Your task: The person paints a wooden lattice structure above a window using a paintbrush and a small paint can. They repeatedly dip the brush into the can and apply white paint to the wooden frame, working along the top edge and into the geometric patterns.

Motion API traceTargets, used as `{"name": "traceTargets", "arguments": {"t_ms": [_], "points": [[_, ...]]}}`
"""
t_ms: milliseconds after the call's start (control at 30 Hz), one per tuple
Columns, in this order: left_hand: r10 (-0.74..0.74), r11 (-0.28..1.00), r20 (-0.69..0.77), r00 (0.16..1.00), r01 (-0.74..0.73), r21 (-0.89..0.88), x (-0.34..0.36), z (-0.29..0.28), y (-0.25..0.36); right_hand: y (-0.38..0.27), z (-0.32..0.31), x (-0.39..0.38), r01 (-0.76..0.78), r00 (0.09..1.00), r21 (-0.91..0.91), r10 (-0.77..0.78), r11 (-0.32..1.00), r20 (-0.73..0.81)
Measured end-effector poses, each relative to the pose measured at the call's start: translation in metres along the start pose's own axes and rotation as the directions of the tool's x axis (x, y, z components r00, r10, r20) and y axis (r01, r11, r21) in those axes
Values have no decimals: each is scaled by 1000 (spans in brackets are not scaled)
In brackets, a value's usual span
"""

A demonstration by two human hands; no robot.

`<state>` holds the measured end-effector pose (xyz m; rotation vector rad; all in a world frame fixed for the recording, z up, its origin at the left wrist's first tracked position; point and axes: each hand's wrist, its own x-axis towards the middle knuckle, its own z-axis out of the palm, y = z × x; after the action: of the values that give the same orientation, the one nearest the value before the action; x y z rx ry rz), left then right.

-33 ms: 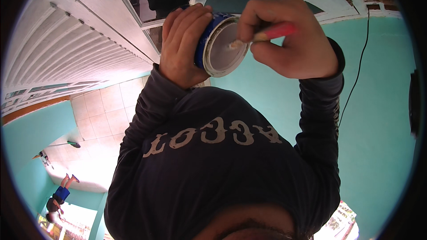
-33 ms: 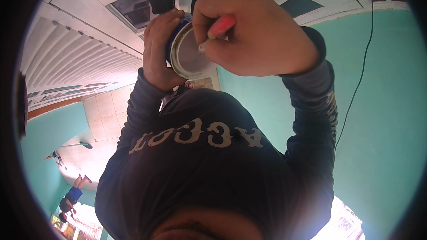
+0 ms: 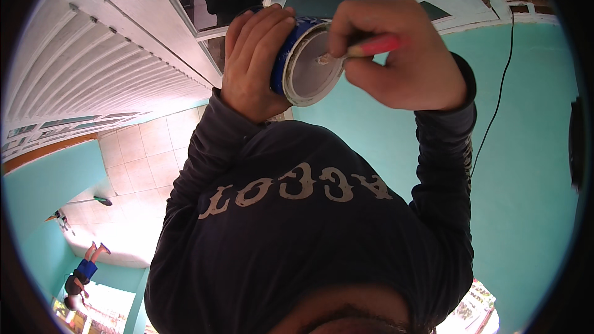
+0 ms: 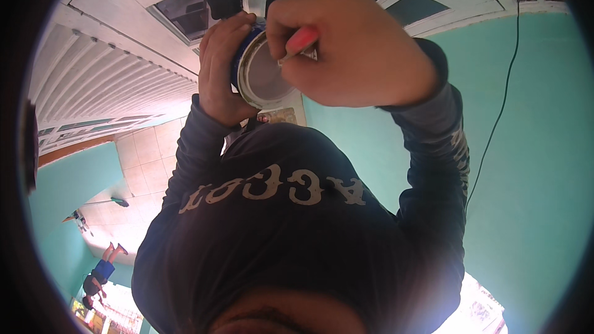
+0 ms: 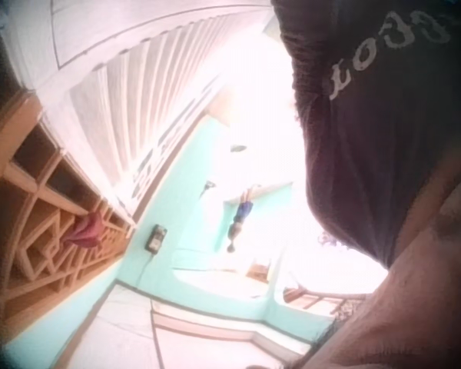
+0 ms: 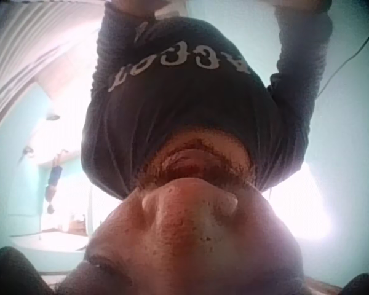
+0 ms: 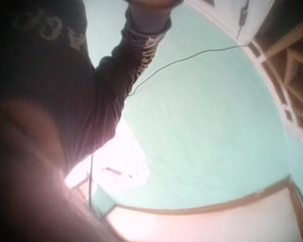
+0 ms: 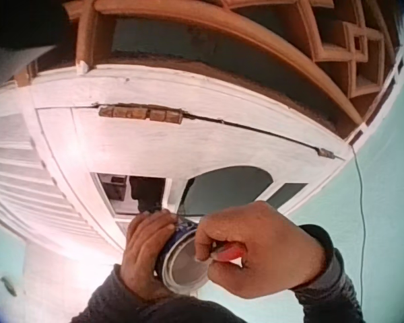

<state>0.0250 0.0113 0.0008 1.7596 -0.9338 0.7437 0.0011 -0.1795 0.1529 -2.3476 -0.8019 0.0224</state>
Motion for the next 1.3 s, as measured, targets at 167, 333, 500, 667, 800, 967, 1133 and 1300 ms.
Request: {"name": "traceTargets", "arguments": {"t_ms": [167,333,500,667,800,967,1133,1300], "points": [[6,1000,17,1000,-6,-1,-1,3,0,-4,7,-4,-32,997,98,26,995,66],[0,1000,43,999,0,-2,-1,4,1,4,1,-12,-206,978,198,201,958,49],[11,1000,94,996,-10,-6,-3,9,1,22,-8,-19,-407,898,535,430,741,87],[-35,999,127,991,39,-27,-3,8,3,31,1,-47,-331,832,655,538,679,-137],[-55,998,167,984,57,-5,0,7,7,32,7,-73,-366,768,617,601,696,-222],[-45,998,205,978,37,41,3,14,9,17,6,-91,-364,709,552,608,750,-357],[-130,991,242,961,118,64,4,21,14,15,0,-112,-192,683,629,563,753,-466],[-96,995,306,947,94,20,11,33,17,27,-1,-133,-112,870,447,305,887,-387]]}}
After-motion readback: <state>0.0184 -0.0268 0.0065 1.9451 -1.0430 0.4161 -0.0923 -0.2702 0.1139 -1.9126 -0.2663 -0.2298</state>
